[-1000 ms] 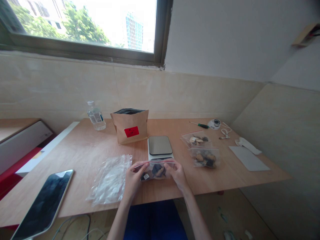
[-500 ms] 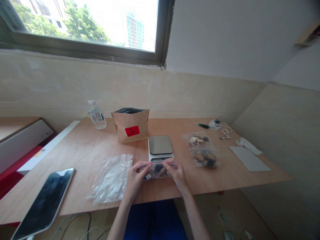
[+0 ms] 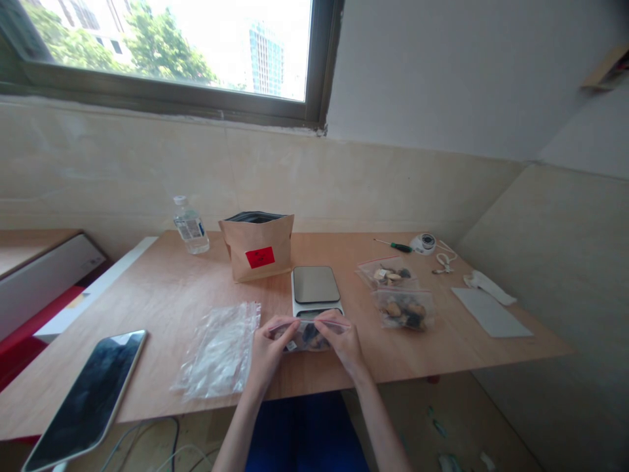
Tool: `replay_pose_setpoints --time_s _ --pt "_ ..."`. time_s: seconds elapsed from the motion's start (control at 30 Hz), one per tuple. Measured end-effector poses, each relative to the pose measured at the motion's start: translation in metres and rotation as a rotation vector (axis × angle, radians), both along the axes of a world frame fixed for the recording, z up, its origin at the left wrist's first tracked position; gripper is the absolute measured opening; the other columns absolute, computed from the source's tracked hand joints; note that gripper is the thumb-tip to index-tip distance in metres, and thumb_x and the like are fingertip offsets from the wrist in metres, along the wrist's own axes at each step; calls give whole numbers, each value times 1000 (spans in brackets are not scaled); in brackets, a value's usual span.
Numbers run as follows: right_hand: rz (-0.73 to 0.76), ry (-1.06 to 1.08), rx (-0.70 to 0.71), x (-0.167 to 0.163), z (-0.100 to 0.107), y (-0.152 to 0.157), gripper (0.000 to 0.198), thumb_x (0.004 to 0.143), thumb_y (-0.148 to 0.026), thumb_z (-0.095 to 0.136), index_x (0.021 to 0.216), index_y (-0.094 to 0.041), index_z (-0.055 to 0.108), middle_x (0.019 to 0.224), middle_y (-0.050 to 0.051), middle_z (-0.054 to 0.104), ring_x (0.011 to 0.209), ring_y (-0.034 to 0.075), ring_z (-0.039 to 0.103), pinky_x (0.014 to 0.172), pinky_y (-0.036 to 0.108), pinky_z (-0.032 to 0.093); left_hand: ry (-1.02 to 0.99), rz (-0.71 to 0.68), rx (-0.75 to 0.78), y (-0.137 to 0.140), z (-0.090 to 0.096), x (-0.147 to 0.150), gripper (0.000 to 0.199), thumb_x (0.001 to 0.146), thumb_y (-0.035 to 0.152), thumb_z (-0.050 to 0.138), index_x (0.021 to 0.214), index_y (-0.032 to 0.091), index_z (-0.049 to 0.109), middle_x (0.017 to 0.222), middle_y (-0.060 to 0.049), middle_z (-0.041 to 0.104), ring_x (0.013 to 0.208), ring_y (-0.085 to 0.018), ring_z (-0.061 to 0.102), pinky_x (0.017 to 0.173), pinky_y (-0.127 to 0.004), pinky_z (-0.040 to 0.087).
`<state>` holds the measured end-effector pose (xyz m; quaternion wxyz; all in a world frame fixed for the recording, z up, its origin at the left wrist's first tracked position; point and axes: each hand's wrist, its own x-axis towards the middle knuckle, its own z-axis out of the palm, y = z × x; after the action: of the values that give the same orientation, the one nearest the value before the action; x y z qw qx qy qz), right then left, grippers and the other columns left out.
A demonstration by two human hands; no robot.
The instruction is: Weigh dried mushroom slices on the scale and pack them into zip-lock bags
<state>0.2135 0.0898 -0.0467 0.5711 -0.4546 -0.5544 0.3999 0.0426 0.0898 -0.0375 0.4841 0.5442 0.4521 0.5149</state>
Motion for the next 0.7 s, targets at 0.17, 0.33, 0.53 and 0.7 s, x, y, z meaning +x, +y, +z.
replay_pose_setpoints --time_s 0.17,0.33,0.53,0.7 --pt "27 -23 34 -2 3 1 10 77 -29 68 78 -20 72 83 3 66 81 17 65 75 28 53 7 -15 16 1 1 0 22 79 36 65 85 17 72 87 -8 71 85 -20 64 75 -28 49" --pt "35 15 30 -8 1 2 7 76 -28 69 76 -21 72 79 2 67 79 17 65 75 30 54 18 1 30 -2 3 2 21 77 36 66 84 18 73 88 -7 71 85 -20 65 75 -28 49" --pt "-67 -20 51 -17 2 2 7 76 -26 68 73 -20 71 77 3 66 77 18 64 71 30 53 -7 45 26 -3 2 8 22 76 37 67 82 16 71 82 -7 71 80 -19 65 71 -27 50" --pt "-140 -57 104 -23 5 0 9 77 -25 66 71 -19 68 76 3 65 77 18 63 72 30 51 -42 103 20 -5 3 16 22 76 36 66 81 15 68 78 -5 70 72 -17 64 65 -25 51"
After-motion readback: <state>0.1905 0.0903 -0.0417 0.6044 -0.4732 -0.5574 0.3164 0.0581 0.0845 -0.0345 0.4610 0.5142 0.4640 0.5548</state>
